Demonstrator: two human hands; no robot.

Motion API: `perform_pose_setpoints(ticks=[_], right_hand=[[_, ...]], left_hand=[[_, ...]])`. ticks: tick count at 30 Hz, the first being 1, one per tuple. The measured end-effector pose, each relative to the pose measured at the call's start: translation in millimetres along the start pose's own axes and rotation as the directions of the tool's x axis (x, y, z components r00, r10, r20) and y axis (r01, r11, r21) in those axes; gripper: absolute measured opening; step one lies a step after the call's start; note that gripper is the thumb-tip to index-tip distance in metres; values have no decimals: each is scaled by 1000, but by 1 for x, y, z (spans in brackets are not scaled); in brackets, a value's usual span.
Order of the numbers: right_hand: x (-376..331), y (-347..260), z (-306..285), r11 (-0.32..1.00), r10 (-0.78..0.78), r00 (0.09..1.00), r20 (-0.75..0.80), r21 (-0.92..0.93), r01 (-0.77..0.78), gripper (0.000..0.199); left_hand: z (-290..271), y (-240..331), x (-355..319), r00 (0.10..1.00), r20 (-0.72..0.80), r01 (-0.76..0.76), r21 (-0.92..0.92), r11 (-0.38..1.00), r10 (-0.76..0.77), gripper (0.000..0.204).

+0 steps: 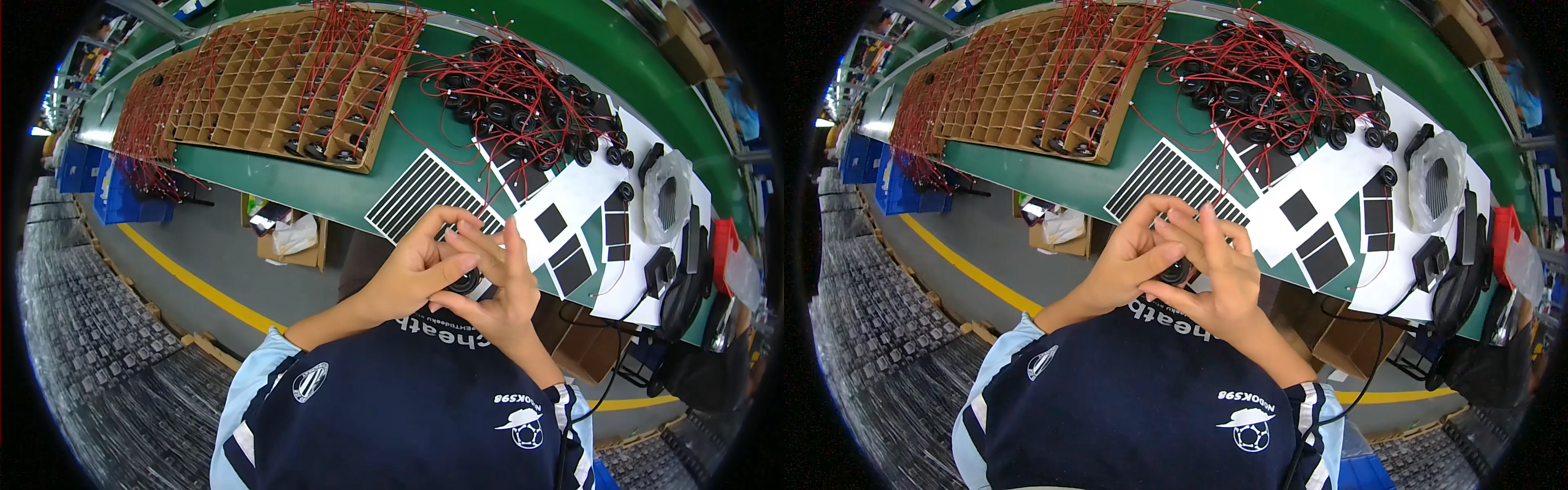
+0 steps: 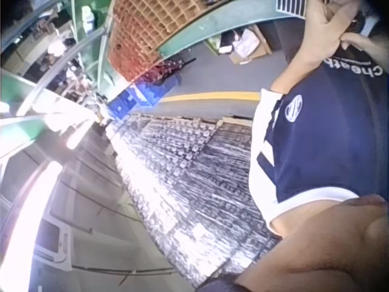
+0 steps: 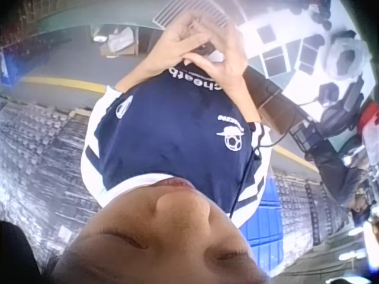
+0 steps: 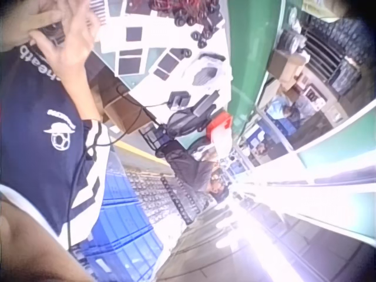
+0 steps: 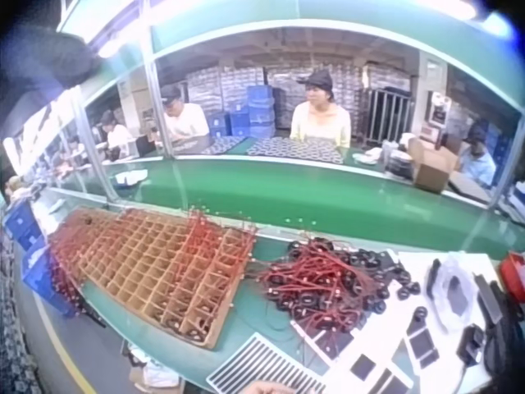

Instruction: The person peels adhesive pads from a backing sheet by hand, attaches them to small circular electronic components, and places the assembled components into compartments of a grid organizer tray.

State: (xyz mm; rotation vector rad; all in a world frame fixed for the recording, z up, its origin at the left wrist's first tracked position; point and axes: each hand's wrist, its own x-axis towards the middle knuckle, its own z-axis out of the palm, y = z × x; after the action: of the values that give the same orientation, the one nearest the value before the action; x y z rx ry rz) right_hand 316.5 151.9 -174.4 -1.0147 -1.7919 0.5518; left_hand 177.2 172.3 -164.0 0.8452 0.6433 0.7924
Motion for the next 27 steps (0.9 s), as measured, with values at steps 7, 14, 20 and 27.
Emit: perform_pose_setpoints(ticks=[7,14,20,27], right_hand=[[6,3,-11,993,45,981,191,100,-65,82],[0,3,-4,982,93,972,215,142,-125,79],[1,2,-4,982,154,961,227,73,-175,80],[2,3,-1,989,81,962,259,99,-110,86]], left_hand=[[-2,-2,3,998,12,-54,-17,998,55,38],[-6,-11,5,992,-95,-85,36,996,88,30],[-8,-8,5,998,-20,-57,18,998,57,42],[-10,-2,-2,989,96,-148,605,782,114,57]])
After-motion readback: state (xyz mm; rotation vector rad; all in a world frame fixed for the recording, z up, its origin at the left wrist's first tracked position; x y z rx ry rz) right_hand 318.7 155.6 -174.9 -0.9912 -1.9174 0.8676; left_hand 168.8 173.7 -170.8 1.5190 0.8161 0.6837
